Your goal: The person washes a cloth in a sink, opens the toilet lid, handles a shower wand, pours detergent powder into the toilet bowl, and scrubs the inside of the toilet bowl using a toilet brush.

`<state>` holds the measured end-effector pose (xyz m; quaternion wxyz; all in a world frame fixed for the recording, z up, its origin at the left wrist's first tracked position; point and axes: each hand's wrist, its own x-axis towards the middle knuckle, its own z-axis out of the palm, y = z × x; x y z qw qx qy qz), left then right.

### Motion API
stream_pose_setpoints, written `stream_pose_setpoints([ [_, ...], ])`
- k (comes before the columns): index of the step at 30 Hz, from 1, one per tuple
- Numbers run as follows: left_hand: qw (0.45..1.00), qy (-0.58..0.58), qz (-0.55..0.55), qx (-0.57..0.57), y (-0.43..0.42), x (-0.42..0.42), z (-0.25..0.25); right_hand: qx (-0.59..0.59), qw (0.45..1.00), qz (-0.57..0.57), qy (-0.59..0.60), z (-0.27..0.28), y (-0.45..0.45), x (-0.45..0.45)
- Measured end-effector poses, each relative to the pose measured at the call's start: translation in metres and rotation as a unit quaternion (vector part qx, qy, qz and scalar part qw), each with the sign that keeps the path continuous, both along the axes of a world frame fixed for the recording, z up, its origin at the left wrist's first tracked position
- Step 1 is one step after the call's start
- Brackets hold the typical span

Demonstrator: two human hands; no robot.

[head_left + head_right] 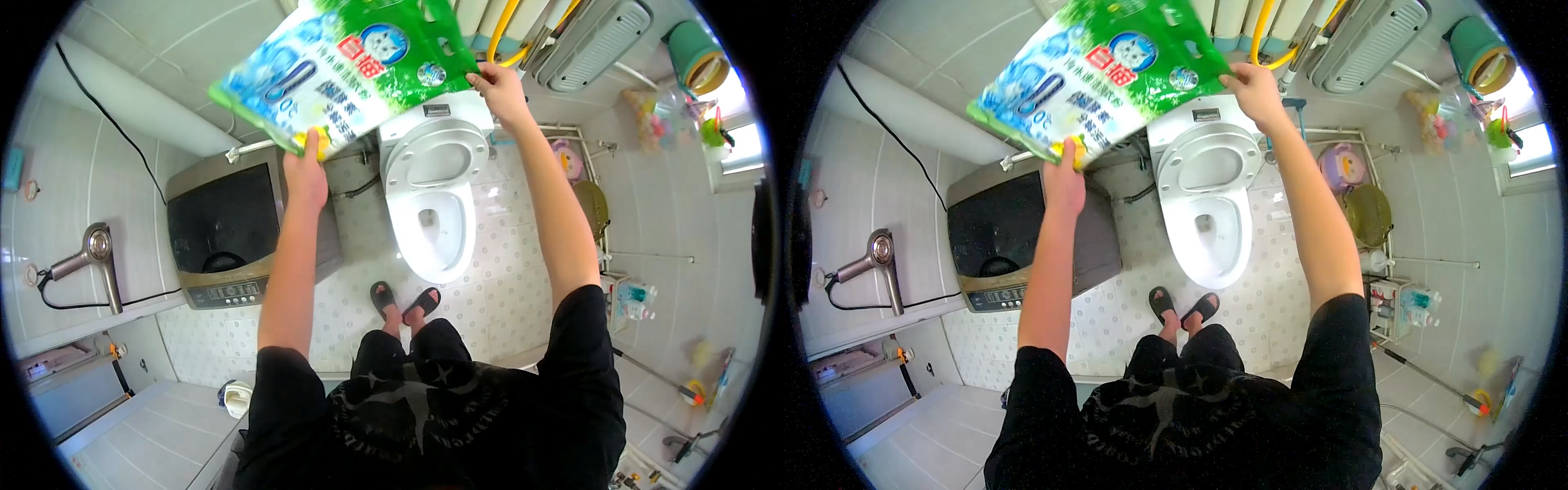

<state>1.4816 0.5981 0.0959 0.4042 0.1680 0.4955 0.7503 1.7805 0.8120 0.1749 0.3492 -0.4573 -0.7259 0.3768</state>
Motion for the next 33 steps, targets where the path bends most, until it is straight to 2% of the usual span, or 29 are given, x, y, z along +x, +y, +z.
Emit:
stream_pose_setpoints([
  [2, 0.99, -0.133, -0.034, 0.024, -0.019, 0.007, -0.036, -0.028, 0.998, 0.029, 0.054, 0.021, -0.026, -0.007],
  [4, 0.968, -0.24, -0.061, -0.038, -0.042, 0.025, -0.053, -0.023, 0.996, 0.051, 0.075, 0.033, -0.042, -0.018],
  [6, 0.936, -0.34, -0.087, -0.01, -0.064, 0.047, -0.089, -0.019, 0.995, 0.077, 0.053, 0.047, -0.061, -0.03],
  [8, 0.88, -0.461, -0.105, -0.049, -0.086, 0.076, -0.082, -0.009, 0.994, 0.108, 0.021, 0.067, -0.083, -0.044],
  [16, 0.764, -0.6, -0.227, -0.063, -0.159, 0.162, -0.116, -0.014, 0.988, 0.104, -0.112, 0.053, -0.138, -0.065],
  [19, 0.783, -0.563, -0.216, -0.152, -0.177, 0.171, -0.114, -0.017, 0.987, 0.079, -0.138, 0.064, -0.165, -0.067],
  [24, 0.811, -0.516, -0.228, -0.156, -0.2, 0.166, -0.115, -0.015, 0.993, 0.054, -0.108, 0.068, -0.204, -0.067],
  [29, 0.824, -0.485, -0.239, -0.17, -0.223, 0.157, -0.126, -0.056, 0.997, 0.039, -0.042, 0.03, -0.233, -0.064],
  [33, 0.832, -0.454, -0.259, -0.185, -0.24, 0.144, -0.13, -0.062, 0.998, 0.015, 0.018, 0.035, -0.256, -0.071],
])
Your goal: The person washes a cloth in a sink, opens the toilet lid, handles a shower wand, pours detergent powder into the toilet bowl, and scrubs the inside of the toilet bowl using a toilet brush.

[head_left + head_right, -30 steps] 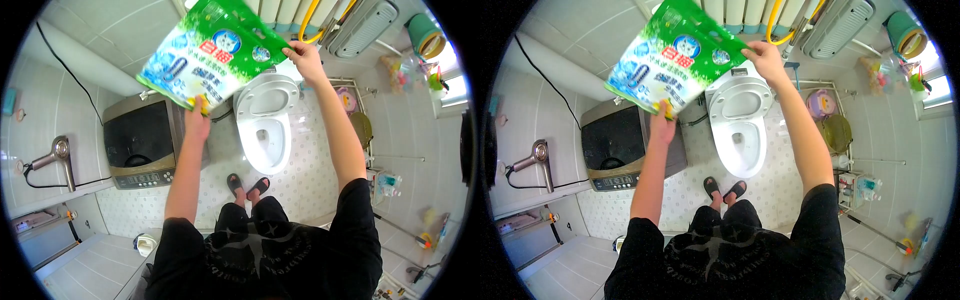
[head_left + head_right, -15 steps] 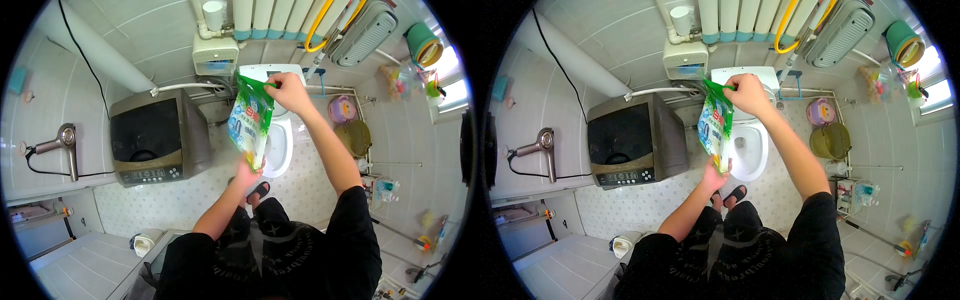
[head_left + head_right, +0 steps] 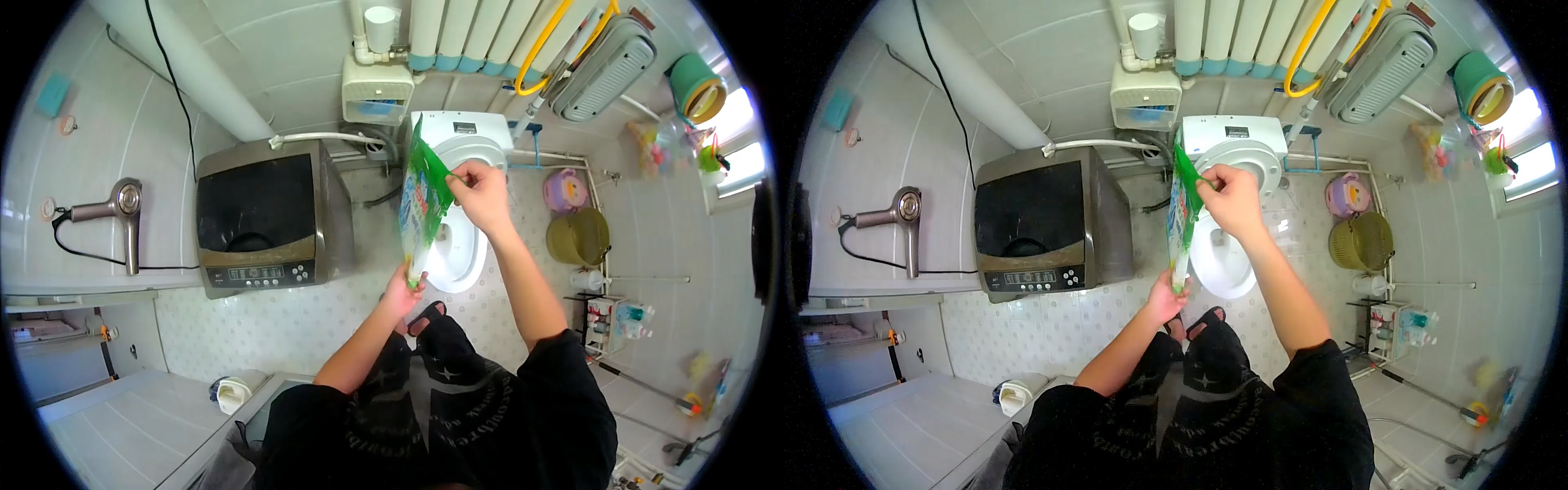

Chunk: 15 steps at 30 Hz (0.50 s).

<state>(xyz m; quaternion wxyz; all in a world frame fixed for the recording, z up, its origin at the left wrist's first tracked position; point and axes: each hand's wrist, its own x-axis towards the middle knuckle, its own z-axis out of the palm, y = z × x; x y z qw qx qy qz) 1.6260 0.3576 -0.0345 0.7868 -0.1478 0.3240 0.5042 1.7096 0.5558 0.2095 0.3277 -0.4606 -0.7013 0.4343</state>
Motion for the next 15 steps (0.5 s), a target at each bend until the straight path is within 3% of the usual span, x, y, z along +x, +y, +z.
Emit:
stream_pose_setpoints([
  [2, 1.0, 0.01, -0.002, 0.004, -0.003, -0.004, -0.002, -0.011, 0.999, -0.015, 0.026, 0.005, -0.01, -0.007],
  [5, 0.999, 0.042, -0.013, -0.005, -0.009, -0.009, -0.01, 0.032, 0.999, 0.005, -0.034, 0.002, -0.023, -0.012],
  [7, 0.997, 0.071, -0.026, 0.001, -0.017, -0.014, 0.002, 0.003, 1.0, -0.002, 0.008, 0.001, -0.03, -0.015],
  [10, 0.988, 0.138, 0.074, 0.0, -0.024, -0.009, 0.013, -0.048, 0.996, 0.0, 0.074, 0.002, -0.042, -0.017],
  [13, 0.871, 0.468, 0.072, 0.131, -0.029, 0.002, 0.001, -0.096, 0.988, -0.001, 0.124, 0.012, -0.06, -0.022],
  [15, 0.703, 0.684, 0.105, 0.162, -0.021, 0.005, 0.029, -0.116, 0.981, 0.001, 0.153, 0.017, -0.075, -0.031],
])
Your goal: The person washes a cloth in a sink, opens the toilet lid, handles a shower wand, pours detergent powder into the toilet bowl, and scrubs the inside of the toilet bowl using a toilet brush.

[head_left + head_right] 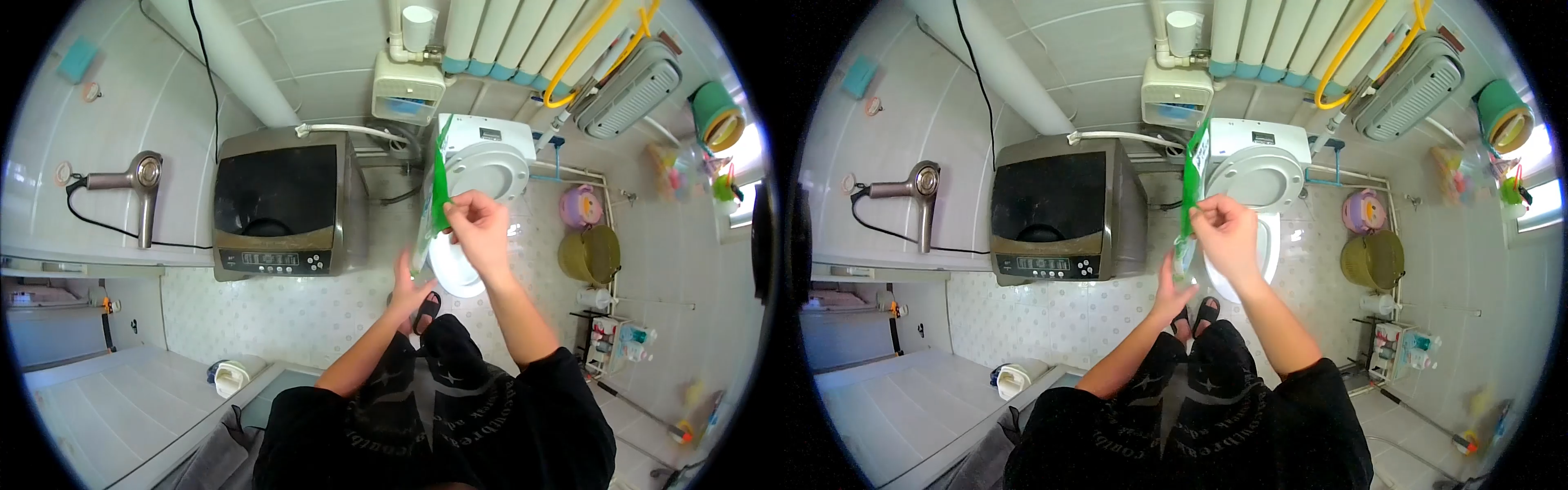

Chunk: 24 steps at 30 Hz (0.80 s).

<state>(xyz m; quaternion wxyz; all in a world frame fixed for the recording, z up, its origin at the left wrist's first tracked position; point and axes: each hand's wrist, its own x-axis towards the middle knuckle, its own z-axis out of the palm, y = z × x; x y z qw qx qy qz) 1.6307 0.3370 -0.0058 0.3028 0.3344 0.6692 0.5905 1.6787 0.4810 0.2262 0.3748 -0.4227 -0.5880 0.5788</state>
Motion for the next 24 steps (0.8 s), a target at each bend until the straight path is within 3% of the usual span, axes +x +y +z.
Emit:
stream_pose_setpoints([
  [2, 0.995, 0.098, 0.032, 0.016, 0.012, -0.006, 0.025, -0.011, 0.999, 0.007, 0.034, 0.001, -0.016, -0.012],
  [6, 0.992, -0.049, 0.11, -0.037, 0.018, -0.027, 0.037, -0.024, 0.989, 0.082, 0.124, 0.004, -0.037, -0.029],
  [10, 0.964, -0.12, 0.236, 0.01, 0.011, -0.068, 0.075, 0.067, 0.972, 0.207, 0.091, 0.004, -0.02, -0.013],
  [12, 0.942, -0.192, 0.271, 0.053, -0.005, -0.104, 0.06, 0.071, 0.97, 0.228, 0.035, -0.011, -0.006, 0.008],
  [14, 0.943, -0.119, 0.309, 0.038, -0.019, -0.135, 0.073, 0.073, 0.97, 0.231, -0.015, -0.051, 0.008, 0.032],
  [16, 0.945, -0.06, 0.318, 0.044, -0.037, -0.178, 0.059, -0.013, 0.975, 0.212, -0.072, -0.085, 0.017, 0.06],
  [18, 0.934, -0.072, 0.338, 0.092, -0.045, -0.219, 0.064, -0.084, 0.969, 0.206, -0.108, -0.11, 0.017, 0.078],
  [24, 0.914, -0.075, 0.376, 0.132, -0.054, -0.332, 0.054, -0.19, 0.95, 0.188, -0.163, -0.157, 0.017, 0.092],
])
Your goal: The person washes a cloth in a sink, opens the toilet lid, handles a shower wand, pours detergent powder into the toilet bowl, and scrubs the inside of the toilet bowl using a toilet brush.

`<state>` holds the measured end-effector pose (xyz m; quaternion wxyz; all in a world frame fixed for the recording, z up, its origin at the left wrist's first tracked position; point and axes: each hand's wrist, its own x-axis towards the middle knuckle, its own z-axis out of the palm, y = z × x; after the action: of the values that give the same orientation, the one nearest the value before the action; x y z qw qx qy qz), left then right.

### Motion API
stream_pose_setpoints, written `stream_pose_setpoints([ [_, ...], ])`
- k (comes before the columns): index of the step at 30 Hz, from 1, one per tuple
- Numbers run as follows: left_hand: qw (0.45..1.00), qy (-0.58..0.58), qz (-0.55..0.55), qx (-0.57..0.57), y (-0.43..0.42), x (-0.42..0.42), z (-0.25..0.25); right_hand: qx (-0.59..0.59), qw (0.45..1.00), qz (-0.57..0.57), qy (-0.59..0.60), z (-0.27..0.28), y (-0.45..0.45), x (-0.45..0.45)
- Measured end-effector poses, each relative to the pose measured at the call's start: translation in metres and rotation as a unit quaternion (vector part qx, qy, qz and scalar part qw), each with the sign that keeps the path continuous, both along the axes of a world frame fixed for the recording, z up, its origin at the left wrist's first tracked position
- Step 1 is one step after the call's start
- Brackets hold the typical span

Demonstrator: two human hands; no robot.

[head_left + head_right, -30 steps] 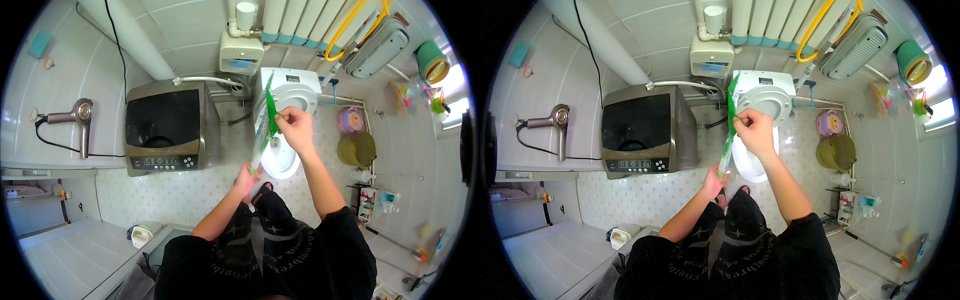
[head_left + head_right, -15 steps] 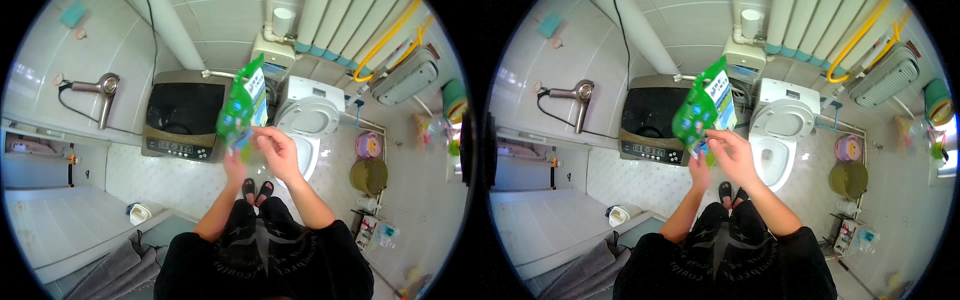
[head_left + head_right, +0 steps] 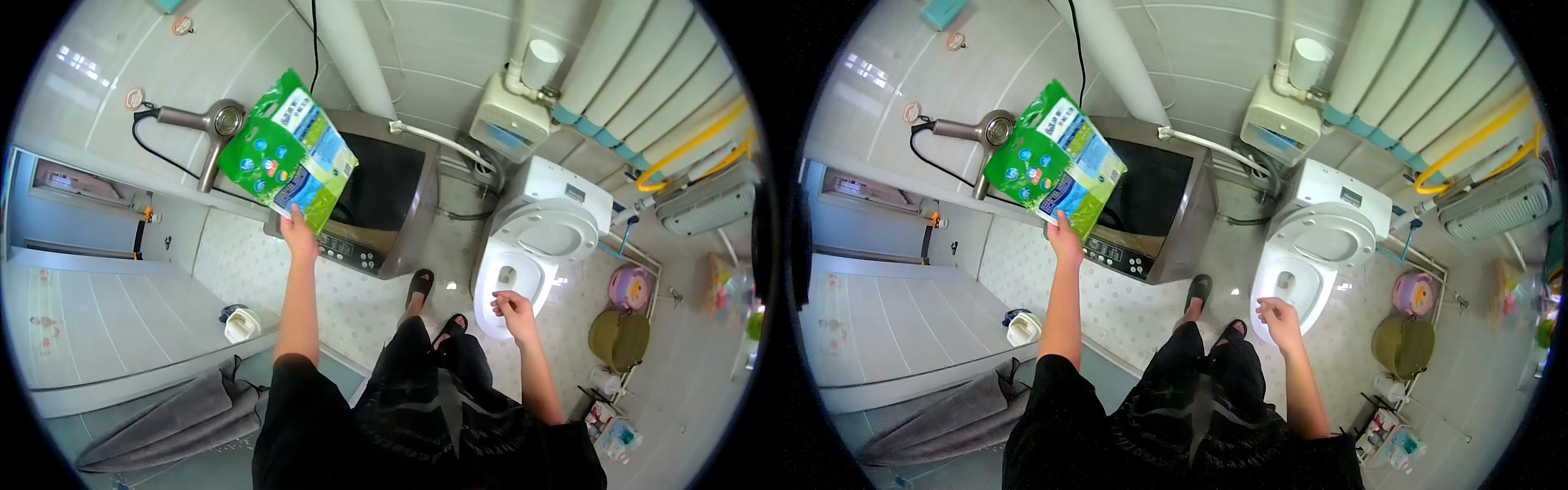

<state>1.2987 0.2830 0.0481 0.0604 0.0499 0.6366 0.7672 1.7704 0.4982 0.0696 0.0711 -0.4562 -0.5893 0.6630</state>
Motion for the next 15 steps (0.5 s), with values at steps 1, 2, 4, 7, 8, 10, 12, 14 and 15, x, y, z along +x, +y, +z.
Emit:
stream_pose_setpoints([
  [1, 1.0, -0.004, 0.004, 0.022, -0.001, -0.02, -0.012, 0.002, 1.0, 0.0, -0.014, 0.001, 0.002, -0.008],
  [2, 0.999, -0.024, 0.01, 0.04, -0.003, -0.039, -0.023, 0.003, 1.0, -0.001, -0.018, -0.003, 0.006, -0.017],
  [4, 0.995, -0.067, 0.013, 0.075, 0.001, -0.077, -0.039, 0.006, 1.0, -0.01, -0.029, -0.013, 0.015, -0.035],
  [7, 0.992, -0.091, 0.02, 0.084, 0.007, -0.127, -0.069, 0.006, 0.999, -0.038, -0.022, -0.038, 0.032, -0.068],
  [8, 0.992, -0.092, 0.012, 0.083, 0.009, -0.142, -0.081, 0.007, 0.999, -0.039, -0.026, -0.046, 0.034, -0.081],
  [10, 0.991, -0.117, 0.058, -0.013, 0.008, -0.164, -0.095, 0.009, 0.999, -0.04, -0.035, -0.055, 0.042, -0.112],
  [12, 0.987, -0.107, 0.09, -0.078, 0.005, -0.185, -0.119, 0.019, 0.999, -0.005, -0.041, -0.067, 0.052, -0.138],
  [14, 0.974, -0.159, 0.113, -0.112, 0.012, -0.185, -0.105, 0.013, 1.0, -0.008, -0.022, -0.095, 0.052, -0.157],
  [15, 0.974, -0.14, 0.13, -0.118, 0.012, -0.18, -0.102, 0.021, 0.999, 0.0, -0.028, -0.103, 0.054, -0.164],
])
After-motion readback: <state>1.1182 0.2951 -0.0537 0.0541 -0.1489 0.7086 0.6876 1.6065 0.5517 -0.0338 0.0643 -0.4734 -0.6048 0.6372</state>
